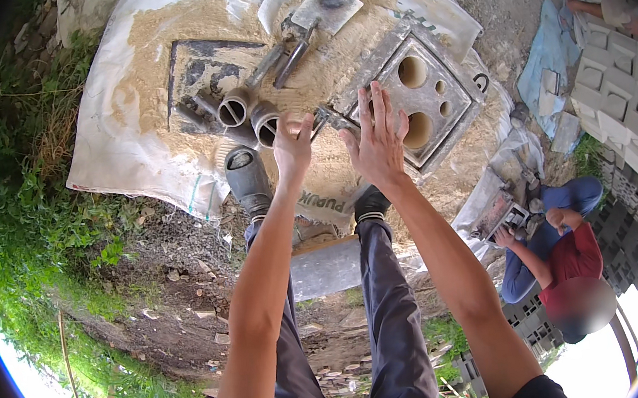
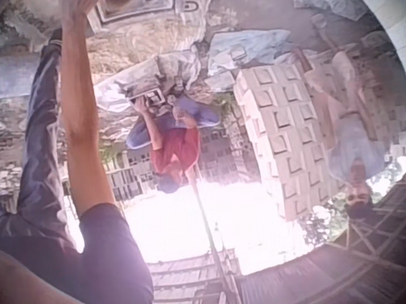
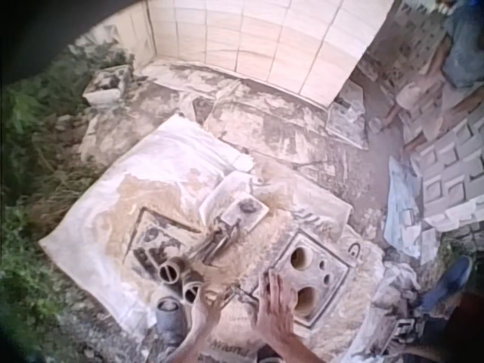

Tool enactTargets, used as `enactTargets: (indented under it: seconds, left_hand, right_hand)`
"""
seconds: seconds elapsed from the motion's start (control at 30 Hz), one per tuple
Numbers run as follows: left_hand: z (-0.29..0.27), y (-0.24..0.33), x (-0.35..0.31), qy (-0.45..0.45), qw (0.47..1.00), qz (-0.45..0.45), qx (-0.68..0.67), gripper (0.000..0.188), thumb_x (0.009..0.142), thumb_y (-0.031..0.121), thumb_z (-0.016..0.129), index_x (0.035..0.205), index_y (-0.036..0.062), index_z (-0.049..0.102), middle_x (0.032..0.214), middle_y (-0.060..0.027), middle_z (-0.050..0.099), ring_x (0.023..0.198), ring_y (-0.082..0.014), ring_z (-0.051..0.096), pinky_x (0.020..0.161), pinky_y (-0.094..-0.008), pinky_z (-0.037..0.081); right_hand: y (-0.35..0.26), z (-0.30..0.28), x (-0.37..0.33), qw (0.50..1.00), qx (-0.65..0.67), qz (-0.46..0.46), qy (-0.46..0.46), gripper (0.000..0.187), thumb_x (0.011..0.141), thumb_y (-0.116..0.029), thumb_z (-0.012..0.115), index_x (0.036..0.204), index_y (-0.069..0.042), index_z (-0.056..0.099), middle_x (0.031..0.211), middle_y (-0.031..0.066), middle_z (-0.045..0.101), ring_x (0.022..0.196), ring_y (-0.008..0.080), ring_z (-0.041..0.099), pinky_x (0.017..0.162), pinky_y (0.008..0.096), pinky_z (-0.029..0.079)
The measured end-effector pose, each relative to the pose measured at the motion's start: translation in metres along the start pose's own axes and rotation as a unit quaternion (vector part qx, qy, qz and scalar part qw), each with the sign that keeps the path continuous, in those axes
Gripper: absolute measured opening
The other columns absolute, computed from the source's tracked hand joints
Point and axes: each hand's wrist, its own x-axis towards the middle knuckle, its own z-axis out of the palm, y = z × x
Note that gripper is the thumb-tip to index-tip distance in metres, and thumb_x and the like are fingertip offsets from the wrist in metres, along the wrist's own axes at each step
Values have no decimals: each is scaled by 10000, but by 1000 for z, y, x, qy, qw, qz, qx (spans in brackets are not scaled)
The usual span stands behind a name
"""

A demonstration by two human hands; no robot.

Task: The person assembles a metal mold, places cylindrical inserts into it, packs dry mixture around the inserts by hand, levels the surface, removes the inserts, and then lifts the mold to reveal a finished ventilation brick.

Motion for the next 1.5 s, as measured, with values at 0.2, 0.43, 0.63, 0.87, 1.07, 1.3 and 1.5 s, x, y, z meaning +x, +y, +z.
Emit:
enactTargets:
  seconds: [0.2, 0.43, 0.63, 0.87, 1.07, 1.3, 1.5]
  left_hand:
    - [-18, 15, -1, 18, 879, 310, 363, 233, 883, 218, 632, 974, 7, 596, 802, -186, 657, 752, -376, 651, 666, -435, 512]
    - [-31, 34, 27, -179, 900, 219, 333, 301, 954, 295, 547, 1011, 5, 607, 778, -141, 625, 634, -297, 559, 618, -373, 429]
    - [-48, 28, 38, -343, 931, -119, -22, 345, 975, 364, 515, 1084, 67, 652, 737, 67, 475, 595, -63, 340, 559, -212, 328]
    - [-27, 34, 14, -69, 847, 332, 410, 299, 901, 255, 608, 1031, -14, 602, 847, -192, 659, 811, -344, 631, 692, -444, 458]
    - [-33, 28, 31, -215, 954, 82, 194, 459, 919, 406, 547, 1070, -23, 606, 713, -99, 606, 723, -170, 579, 712, -343, 448]
    - [-26, -2, 29, -84, 977, 45, 191, 645, 961, 535, 412, 895, -69, 628, 618, -91, 583, 617, -170, 564, 589, -340, 445]
    - [-72, -36, 71, -371, 838, -283, -284, 550, 1002, 493, 336, 910, 23, 605, 614, -57, 559, 569, -178, 528, 580, -328, 419]
  right_hand:
    - [-10, -9, 4, 1000, 9, -9, -21, 819, 866, -404, 584, 1491, -48, 191, 1558, 162, 130, 1409, 305, 209, 1073, 550, 155]
    - [-9, -8, 5, 1000, -7, -12, -20, 861, 843, -369, 627, 1493, -42, 166, 1559, 169, 115, 1407, 313, 210, 1061, 559, 190]
    - [-12, -10, 5, 999, 6, -6, -39, 853, 846, -353, 623, 1491, -34, 165, 1557, 176, 113, 1406, 314, 211, 1055, 559, 198]
    - [-6, -9, 1, 999, 0, 6, -39, 874, 831, -304, 651, 1491, -27, 150, 1559, 178, 97, 1395, 335, 212, 1057, 546, 192]
    - [-16, -8, 3, 999, 22, 11, -46, 889, 818, -283, 666, 1494, -34, 145, 1560, 177, 93, 1392, 335, 216, 1059, 548, 190]
    - [-2, -6, 1, 999, 18, 12, -37, 880, 817, -282, 670, 1492, -36, 162, 1559, 177, 103, 1376, 332, 238, 1054, 546, 195]
    - [-33, -3, 7, 998, 51, 1, -24, 870, 814, -270, 676, 1484, -21, 181, 1561, 168, 102, 1372, 331, 234, 1039, 550, 212]
